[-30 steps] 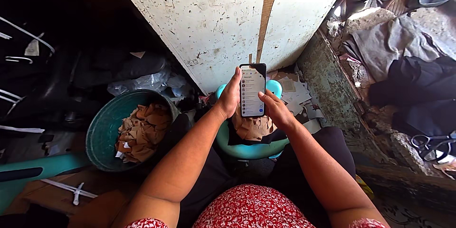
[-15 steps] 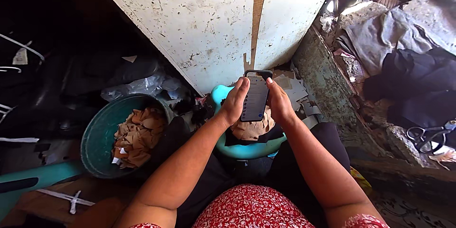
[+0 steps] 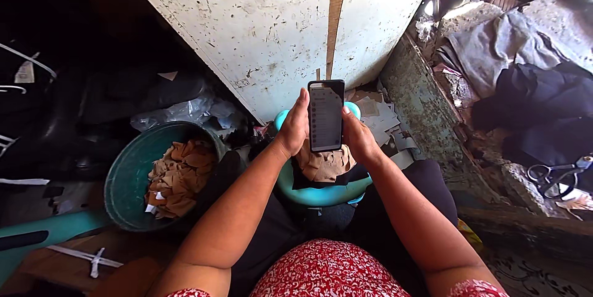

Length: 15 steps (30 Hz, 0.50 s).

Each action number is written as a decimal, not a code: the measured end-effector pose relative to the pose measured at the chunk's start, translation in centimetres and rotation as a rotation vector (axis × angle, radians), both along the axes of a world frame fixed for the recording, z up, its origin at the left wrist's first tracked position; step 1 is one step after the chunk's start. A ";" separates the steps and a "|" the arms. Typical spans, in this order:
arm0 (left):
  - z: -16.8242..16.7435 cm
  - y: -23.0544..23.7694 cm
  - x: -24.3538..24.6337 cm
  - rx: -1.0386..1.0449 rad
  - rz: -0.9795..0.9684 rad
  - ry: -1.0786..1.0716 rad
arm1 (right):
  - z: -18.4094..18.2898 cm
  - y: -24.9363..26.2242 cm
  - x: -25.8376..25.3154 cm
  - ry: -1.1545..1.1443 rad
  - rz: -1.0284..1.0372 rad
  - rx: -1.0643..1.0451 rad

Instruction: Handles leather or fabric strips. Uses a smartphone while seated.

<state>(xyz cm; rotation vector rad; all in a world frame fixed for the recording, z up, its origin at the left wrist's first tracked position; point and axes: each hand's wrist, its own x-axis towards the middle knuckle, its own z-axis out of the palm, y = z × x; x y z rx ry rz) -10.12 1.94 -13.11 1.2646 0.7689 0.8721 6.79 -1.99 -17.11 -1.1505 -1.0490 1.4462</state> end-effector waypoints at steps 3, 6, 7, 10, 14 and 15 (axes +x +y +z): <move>0.4 0.4 -0.5 -0.007 0.023 -0.041 | 0.3 -0.1 -0.4 -0.031 0.075 -0.021; 0.5 0.9 -0.9 -0.021 0.036 -0.068 | 0.2 -0.1 -0.6 -0.005 0.141 -0.017; 0.5 1.0 -1.0 -0.025 0.036 -0.074 | 0.2 -0.1 -0.6 0.002 0.152 -0.018; 0.6 0.6 -1.1 -0.040 0.029 -0.065 | 0.1 -0.2 -0.5 -0.008 0.145 0.013; 0.6 -0.2 -0.9 -0.053 0.022 -0.007 | 0.4 -0.1 0.0 -0.038 0.057 0.095; 0.4 -0.2 -0.8 -0.049 0.013 0.005 | 0.5 0.0 0.2 -0.033 0.043 0.105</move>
